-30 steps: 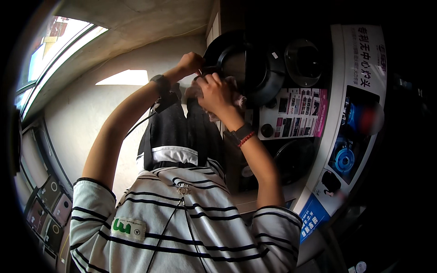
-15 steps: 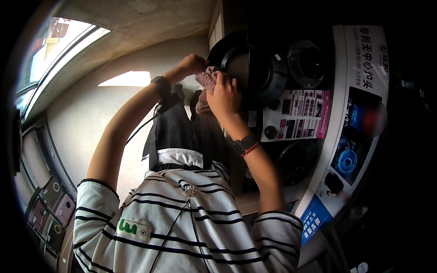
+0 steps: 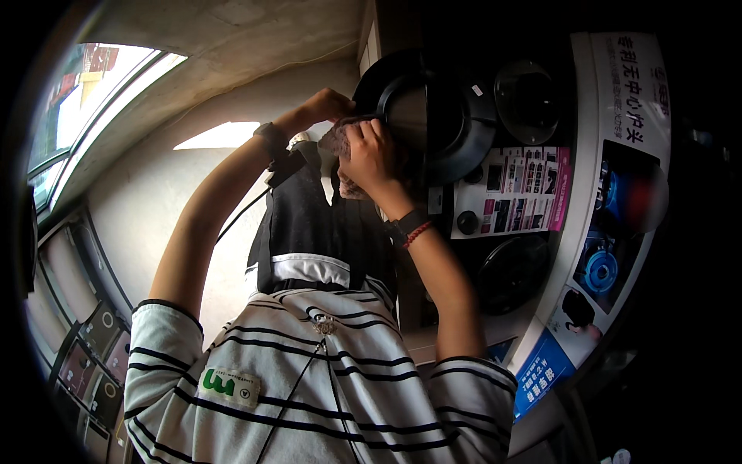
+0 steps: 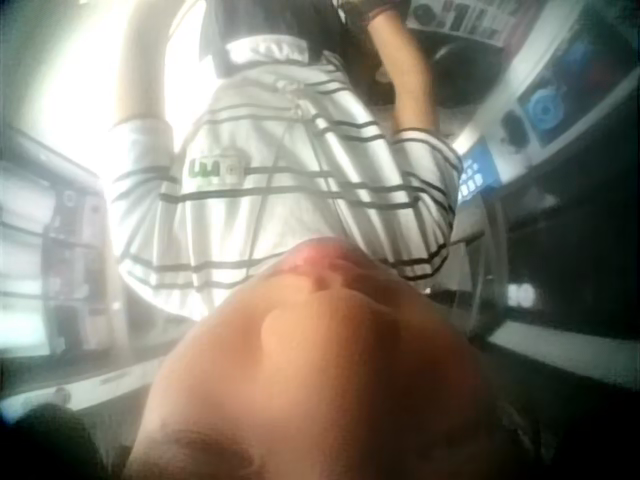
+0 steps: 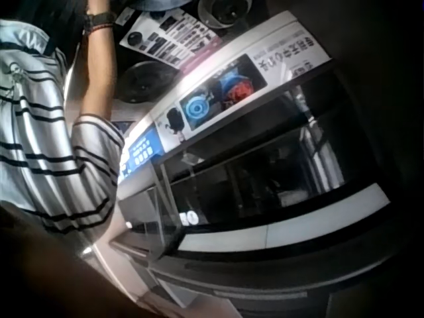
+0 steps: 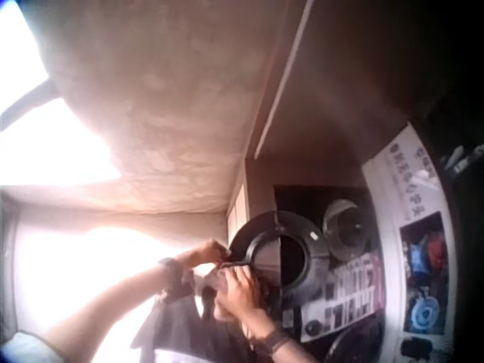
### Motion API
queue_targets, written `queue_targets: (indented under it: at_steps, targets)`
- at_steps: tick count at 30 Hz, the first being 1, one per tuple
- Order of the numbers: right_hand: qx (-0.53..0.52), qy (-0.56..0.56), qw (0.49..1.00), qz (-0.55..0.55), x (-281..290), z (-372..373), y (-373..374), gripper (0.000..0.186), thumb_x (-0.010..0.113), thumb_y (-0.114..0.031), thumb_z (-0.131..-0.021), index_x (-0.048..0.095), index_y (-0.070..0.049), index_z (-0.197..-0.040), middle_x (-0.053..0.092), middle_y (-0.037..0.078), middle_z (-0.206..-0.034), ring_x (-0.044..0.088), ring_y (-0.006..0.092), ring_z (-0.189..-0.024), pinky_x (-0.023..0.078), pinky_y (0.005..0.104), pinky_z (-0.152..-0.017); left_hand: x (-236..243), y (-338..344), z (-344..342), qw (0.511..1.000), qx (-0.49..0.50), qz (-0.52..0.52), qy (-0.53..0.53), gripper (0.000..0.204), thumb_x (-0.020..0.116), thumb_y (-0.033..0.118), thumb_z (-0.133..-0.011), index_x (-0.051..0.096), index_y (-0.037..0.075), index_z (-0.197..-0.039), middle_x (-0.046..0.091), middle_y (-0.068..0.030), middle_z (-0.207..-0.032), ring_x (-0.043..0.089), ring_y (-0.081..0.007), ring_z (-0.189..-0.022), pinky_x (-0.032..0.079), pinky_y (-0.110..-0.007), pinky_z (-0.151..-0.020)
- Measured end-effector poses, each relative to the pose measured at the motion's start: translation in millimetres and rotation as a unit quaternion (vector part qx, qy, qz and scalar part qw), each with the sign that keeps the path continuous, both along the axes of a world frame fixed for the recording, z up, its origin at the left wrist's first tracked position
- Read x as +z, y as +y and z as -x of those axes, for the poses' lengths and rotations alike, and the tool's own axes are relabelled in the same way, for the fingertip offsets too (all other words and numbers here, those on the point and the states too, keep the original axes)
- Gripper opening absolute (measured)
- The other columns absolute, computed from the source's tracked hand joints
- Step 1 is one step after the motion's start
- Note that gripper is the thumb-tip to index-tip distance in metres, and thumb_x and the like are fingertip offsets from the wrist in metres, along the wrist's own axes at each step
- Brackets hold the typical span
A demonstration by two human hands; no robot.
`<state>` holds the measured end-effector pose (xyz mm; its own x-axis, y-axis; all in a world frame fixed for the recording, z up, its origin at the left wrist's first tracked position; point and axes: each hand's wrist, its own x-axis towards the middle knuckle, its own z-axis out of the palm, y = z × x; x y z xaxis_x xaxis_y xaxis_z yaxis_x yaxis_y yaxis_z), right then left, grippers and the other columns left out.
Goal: The person wipes a wooden shelf with a cloth, then picks up a stove burner cap, wipes it, and wipes the surrounding stovetop surface.
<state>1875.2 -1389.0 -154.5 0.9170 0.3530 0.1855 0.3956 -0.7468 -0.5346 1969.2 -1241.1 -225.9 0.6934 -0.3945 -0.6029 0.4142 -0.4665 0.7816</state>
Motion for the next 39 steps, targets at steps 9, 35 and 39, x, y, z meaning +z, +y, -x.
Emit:
queue_targets:
  at_steps: [9, 35, 39]
  targets:
    - [0.288, 0.093, 0.953, -0.008, 21.3, 4.7, 26.7, 0.026, 0.061, -0.011, -0.063, 0.060, -0.003, -0.088, 0.058, 0.009, -0.088, 0.056, 0.0248, -0.082, 0.046, 0.0331, -0.070, 28.6, 1.7, -13.0, 0.995, -0.074, 0.003, 0.063, 0.037, 0.049, 0.030, -0.090, 0.068, 0.004, -0.074, 0.068, -0.0041, -0.073, 0.063, -0.0123, -0.069, 0.050, -0.027, -0.064]
    - [-0.007, 0.113, 0.976, 0.188, 28.5, -122.3, -12.6, 0.039, 0.058, -0.015, -0.062, 0.058, -0.004, -0.100, 0.060, 0.015, -0.097, 0.056, 0.0321, -0.094, 0.047, 0.0424, -0.079, 19.2, 2.9, 11.3, 0.997, -0.014, 0.028, -0.073, 0.024, 0.050, 0.018, -0.089, 0.058, -0.003, -0.079, 0.063, -0.0096, -0.068, 0.067, -0.0200, -0.064, 0.051, -0.028, -0.055]
    - [0.000, 0.126, 0.989, 0.081, 16.4, -115.3, -16.4, 0.043, 0.059, -0.016, -0.061, 0.061, -0.004, -0.102, 0.060, 0.016, -0.098, 0.056, 0.0333, -0.094, 0.046, 0.0410, -0.079, 44.0, -1.0, 12.3, 0.999, 0.028, -0.032, -0.022, 0.024, 0.050, 0.017, -0.089, 0.060, -0.003, -0.081, 0.063, -0.0101, -0.068, 0.067, -0.0213, -0.063, 0.053, -0.029, -0.057]
